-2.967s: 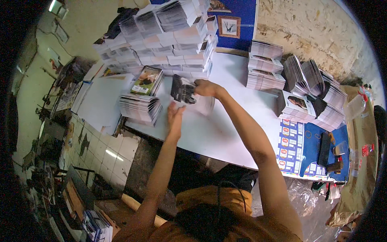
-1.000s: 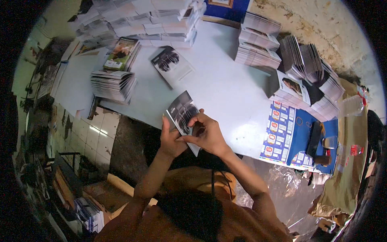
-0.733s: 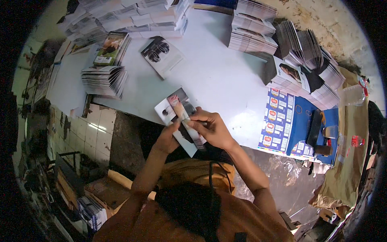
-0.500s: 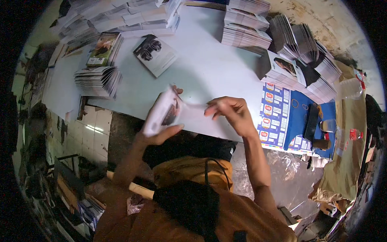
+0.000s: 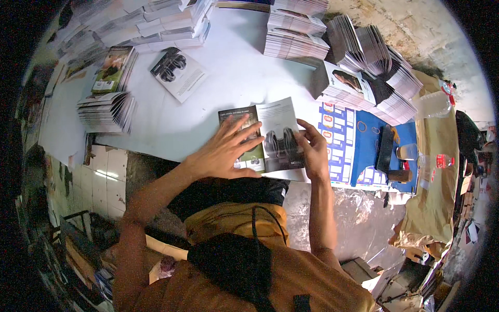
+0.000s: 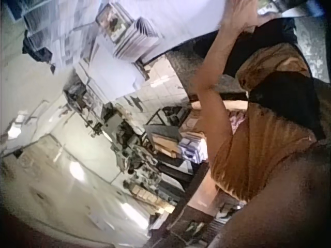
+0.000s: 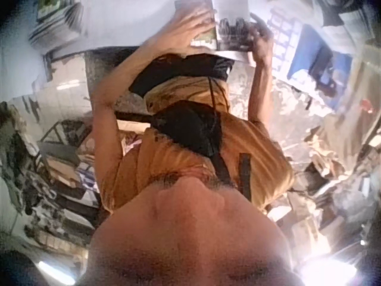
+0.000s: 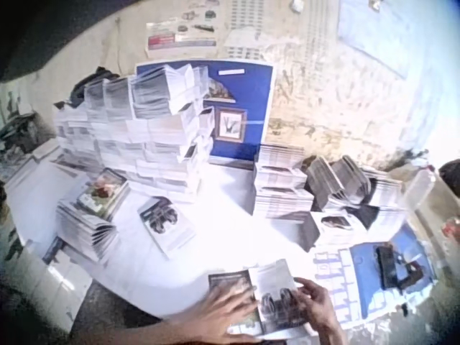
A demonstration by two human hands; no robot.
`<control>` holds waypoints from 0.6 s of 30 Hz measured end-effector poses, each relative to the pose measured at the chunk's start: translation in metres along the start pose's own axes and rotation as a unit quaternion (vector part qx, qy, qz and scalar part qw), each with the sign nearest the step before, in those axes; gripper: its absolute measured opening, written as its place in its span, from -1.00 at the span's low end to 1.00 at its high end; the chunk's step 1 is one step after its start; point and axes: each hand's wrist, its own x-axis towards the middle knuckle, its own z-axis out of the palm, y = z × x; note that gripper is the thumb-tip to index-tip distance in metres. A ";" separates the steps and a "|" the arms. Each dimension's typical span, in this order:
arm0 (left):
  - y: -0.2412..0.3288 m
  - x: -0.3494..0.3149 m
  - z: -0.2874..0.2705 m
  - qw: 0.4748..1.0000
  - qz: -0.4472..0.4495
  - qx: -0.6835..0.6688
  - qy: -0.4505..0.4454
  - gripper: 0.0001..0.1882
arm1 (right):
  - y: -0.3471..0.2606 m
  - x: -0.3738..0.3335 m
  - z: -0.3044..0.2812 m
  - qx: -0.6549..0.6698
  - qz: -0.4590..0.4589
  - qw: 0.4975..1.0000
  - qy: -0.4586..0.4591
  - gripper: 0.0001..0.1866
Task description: The person aligns, folds, and creases printed pamphlets on a table by hand and with a wooden tool, organizing them into stacks.
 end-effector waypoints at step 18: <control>0.006 -0.005 0.026 0.926 -0.307 0.017 0.217 -0.19 | -0.004 -0.003 0.072 -0.435 -0.233 0.869 0.051 -0.32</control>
